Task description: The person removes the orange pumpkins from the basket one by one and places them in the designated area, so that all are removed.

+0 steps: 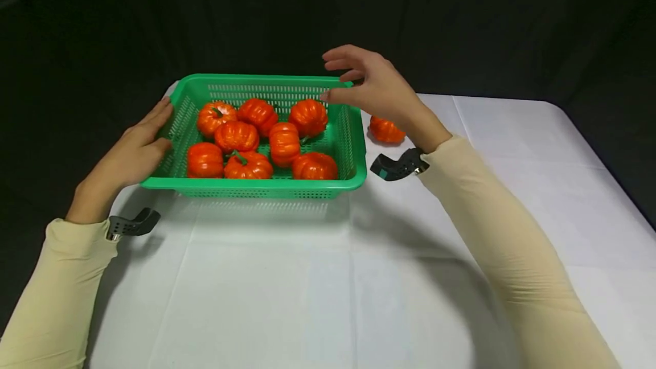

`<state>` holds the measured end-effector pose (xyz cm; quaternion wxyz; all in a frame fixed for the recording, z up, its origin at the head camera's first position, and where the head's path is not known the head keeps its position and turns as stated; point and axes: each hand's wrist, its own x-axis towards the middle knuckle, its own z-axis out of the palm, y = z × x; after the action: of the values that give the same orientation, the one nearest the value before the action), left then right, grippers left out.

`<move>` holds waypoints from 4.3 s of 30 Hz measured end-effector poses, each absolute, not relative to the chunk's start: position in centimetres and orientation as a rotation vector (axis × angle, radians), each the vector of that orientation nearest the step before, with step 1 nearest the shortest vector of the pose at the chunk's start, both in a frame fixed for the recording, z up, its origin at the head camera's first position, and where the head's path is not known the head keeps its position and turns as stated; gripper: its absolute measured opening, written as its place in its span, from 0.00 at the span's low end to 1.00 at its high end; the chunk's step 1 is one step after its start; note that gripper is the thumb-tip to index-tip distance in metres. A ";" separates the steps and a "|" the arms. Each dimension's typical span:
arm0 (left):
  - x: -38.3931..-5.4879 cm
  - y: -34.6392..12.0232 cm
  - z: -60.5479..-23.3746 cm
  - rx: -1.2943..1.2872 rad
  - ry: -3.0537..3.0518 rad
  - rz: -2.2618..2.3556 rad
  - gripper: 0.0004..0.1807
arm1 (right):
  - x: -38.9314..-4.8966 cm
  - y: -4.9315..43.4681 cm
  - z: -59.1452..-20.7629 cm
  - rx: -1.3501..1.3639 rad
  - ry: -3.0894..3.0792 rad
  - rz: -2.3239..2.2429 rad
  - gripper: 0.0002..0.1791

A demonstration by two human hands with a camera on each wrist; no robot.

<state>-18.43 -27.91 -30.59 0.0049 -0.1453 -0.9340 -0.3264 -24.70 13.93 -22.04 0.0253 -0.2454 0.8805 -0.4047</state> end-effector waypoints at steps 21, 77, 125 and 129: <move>-18.5 -27.2 -30.7 -0.438 -2.918 -1.024 0.35 | -28.0 7.4 -26.2 -0.665 2.355 -0.960 0.43; -18.3 -28.0 -30.4 -0.465 -2.925 -1.045 0.35 | -26.8 8.6 -28.9 -0.904 2.253 -1.503 0.34; -18.6 -28.4 -30.4 -0.471 -2.964 -1.034 0.35 | -21.2 15.0 -25.4 -0.598 2.609 -1.801 0.33; -18.5 -28.5 -30.3 -0.473 -2.960 -1.026 0.35 | -21.0 15.9 -24.9 -0.514 2.599 -1.836 0.33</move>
<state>-18.49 -28.50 -30.27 -0.0134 -0.1492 -0.9342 -0.3238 -21.02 15.86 -24.85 -0.0410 -0.1594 0.8057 -0.5690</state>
